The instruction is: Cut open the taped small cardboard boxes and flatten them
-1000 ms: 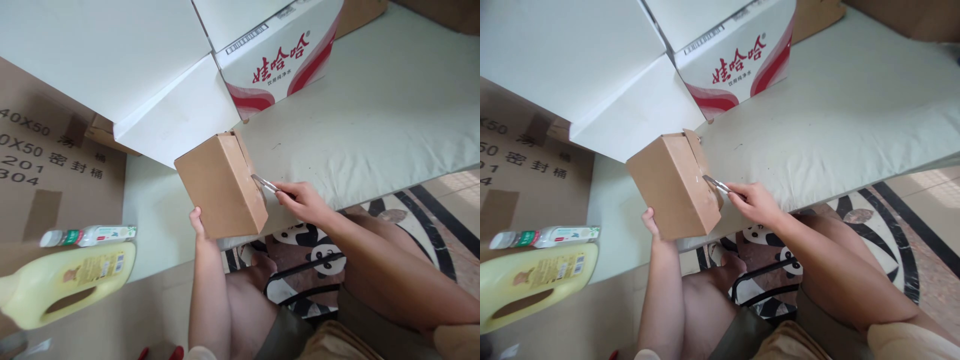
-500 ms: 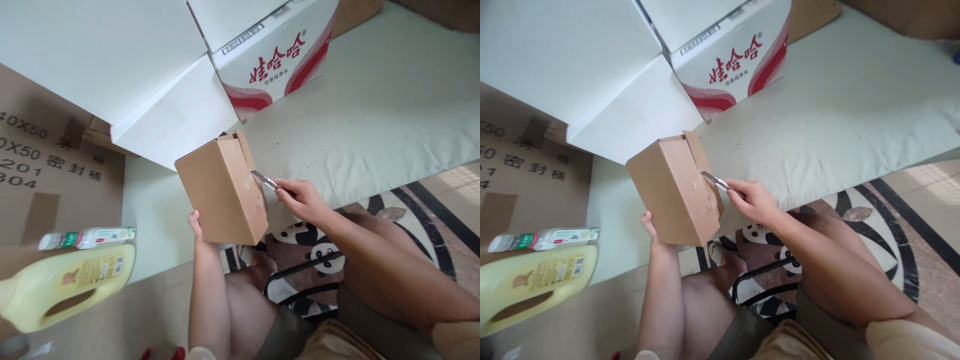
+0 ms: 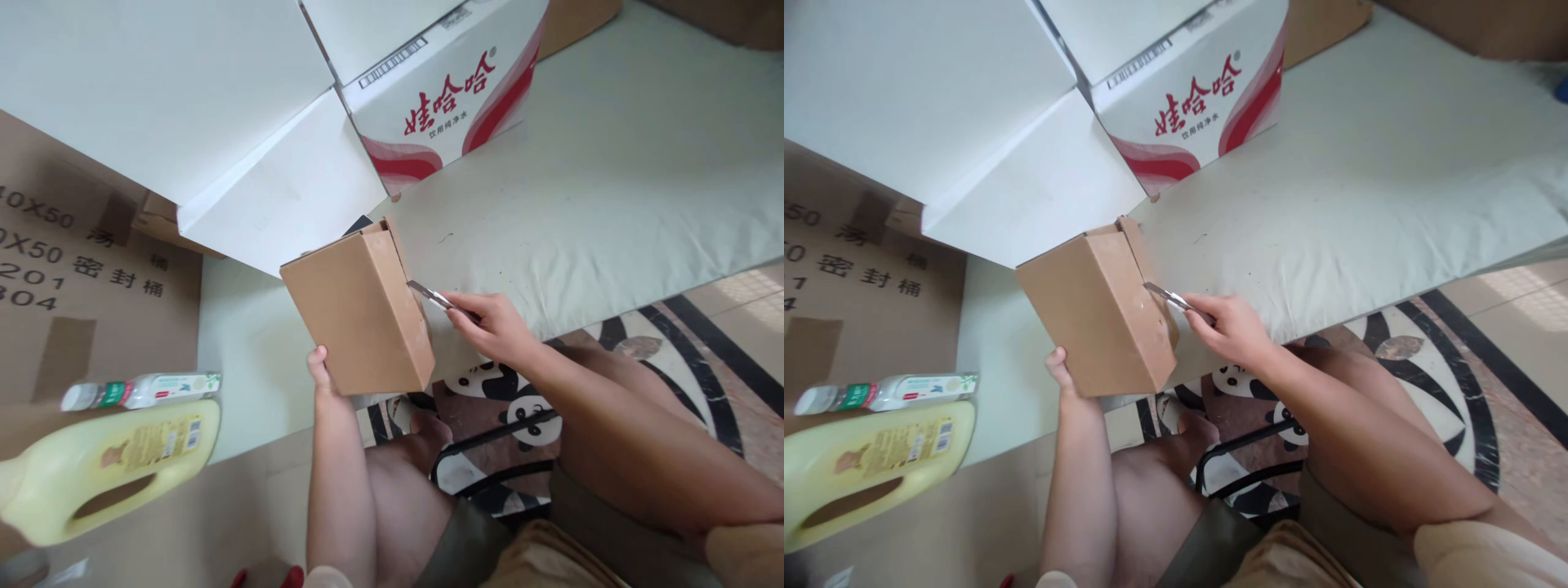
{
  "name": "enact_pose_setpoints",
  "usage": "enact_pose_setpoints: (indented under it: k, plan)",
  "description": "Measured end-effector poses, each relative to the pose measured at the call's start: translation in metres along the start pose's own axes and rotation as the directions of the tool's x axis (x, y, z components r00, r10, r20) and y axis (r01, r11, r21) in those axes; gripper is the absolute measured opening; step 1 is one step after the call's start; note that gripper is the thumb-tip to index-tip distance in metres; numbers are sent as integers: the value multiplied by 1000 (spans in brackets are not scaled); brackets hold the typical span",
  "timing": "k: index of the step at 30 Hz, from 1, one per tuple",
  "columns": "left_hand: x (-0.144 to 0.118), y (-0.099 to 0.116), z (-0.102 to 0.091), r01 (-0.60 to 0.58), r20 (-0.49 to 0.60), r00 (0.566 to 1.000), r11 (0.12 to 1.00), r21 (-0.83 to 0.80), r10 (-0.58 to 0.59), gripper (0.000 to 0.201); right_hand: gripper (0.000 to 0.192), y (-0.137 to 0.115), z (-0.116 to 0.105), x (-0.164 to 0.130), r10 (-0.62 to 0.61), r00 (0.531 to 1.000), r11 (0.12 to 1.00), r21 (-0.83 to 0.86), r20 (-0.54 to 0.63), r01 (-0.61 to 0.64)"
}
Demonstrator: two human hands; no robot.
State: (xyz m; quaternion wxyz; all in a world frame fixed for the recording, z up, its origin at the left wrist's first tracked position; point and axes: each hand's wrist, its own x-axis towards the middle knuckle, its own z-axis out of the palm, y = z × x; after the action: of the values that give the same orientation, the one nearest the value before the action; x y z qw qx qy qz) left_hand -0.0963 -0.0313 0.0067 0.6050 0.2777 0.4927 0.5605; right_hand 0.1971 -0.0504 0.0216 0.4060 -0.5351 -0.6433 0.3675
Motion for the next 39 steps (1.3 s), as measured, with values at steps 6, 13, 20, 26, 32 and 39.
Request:
enact_pose_setpoints:
  k: [6, 13, 20, 26, 32, 39]
  plan:
    - [-4, 0, 3, -18, 11, 1000, 1000, -23, 18, 57, 44, 0, -1, 0, -7, 1000, 999, 40, -5, 7]
    - [-3, -1, 2, -24, -7, 1000, 1000, 15, 24, 52, 42, -2, 0, -1, -40, 999, 998, 37, -38, 41]
    - [-3, -2, 2, -12, -10, 1000, 999, 31, 12, 48, 42, 2, 1, -1, -72, 996, 997, -28, -60, 71]
    - [-4, 1, 1, 22, 30, 999, 996, 82, -24, 55, 42, 5, -1, 0, -131, 991, 985, -111, 33, 134]
    - [-6, 6, 0, 32, 10, 999, 996, 88, -33, 51, 42, 2, -8, 4, -87, 981, 987, -115, 174, 108]
    - [-9, 9, 12, -42, -68, 996, 993, 111, 50, 58, 42, 3, -15, 6, -59, 966, 988, -122, 253, 92]
